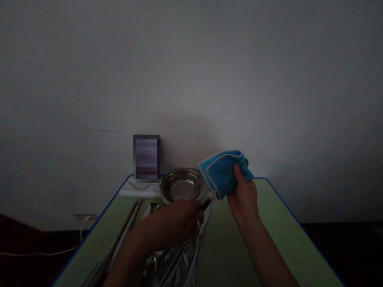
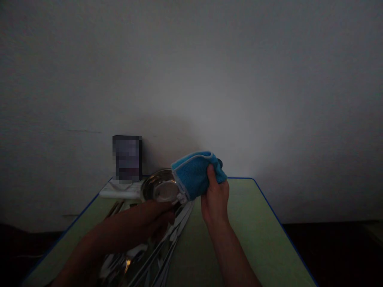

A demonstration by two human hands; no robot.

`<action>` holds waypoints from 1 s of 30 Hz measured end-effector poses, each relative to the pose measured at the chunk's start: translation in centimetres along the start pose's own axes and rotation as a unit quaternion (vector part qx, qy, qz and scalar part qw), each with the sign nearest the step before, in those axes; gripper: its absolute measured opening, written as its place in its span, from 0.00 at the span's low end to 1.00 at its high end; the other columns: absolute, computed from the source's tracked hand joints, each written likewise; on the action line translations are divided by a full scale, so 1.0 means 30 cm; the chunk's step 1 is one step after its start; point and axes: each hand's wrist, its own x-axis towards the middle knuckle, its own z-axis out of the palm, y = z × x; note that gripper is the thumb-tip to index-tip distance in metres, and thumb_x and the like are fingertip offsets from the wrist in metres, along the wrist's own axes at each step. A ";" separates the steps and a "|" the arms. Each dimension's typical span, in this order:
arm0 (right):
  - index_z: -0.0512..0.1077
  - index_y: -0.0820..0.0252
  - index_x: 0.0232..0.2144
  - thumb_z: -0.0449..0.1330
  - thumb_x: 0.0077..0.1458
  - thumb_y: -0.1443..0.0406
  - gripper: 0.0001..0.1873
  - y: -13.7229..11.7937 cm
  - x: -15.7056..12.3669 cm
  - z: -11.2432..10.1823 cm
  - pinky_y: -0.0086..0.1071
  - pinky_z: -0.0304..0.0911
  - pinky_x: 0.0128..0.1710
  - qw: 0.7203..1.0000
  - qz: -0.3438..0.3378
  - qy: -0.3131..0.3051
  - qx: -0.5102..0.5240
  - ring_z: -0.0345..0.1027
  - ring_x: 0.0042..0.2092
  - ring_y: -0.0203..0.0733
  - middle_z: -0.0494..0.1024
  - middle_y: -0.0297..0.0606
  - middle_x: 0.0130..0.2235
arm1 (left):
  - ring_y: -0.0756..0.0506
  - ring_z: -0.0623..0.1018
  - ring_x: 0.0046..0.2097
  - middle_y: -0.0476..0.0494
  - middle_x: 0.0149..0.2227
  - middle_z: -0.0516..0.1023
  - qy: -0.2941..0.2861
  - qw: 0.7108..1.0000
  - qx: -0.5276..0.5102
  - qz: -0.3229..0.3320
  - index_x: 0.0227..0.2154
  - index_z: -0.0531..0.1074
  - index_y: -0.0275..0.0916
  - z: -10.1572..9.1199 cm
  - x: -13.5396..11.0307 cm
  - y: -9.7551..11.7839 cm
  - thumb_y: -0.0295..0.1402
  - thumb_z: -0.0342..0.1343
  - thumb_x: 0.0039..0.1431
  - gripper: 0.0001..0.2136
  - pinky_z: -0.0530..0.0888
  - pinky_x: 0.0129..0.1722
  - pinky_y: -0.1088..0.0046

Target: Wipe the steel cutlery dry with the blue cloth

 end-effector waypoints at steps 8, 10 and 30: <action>0.74 0.61 0.39 0.67 0.41 0.63 0.19 -0.051 0.040 -0.034 0.44 0.66 0.46 0.998 -0.038 -0.033 -0.044 0.70 0.46 0.46 0.79 0.40 0.41 | 0.48 0.74 0.32 0.48 0.30 0.74 0.030 1.000 -0.005 0.000 0.32 0.69 0.41 -0.058 -0.053 -0.029 0.42 0.36 0.63 0.18 0.67 0.32 0.73; 0.74 0.61 0.38 0.67 0.40 0.64 0.19 -0.057 0.041 -0.036 0.45 0.64 0.48 0.997 -0.052 -0.038 -0.051 0.70 0.46 0.46 0.79 0.39 0.41 | 0.47 0.74 0.33 0.48 0.30 0.74 0.049 0.999 -0.003 -0.004 0.32 0.69 0.40 -0.067 -0.055 -0.037 0.43 0.36 0.63 0.18 0.66 0.32 0.73; 0.73 0.61 0.37 0.66 0.42 0.62 0.17 -0.029 0.027 -0.029 0.42 0.68 0.44 0.997 0.021 -0.056 -0.052 0.73 0.42 0.45 0.79 0.40 0.40 | 0.48 0.72 0.29 0.49 0.27 0.72 0.035 0.999 0.013 0.002 0.31 0.70 0.40 -0.064 -0.054 -0.033 0.43 0.37 0.63 0.19 0.65 0.29 0.74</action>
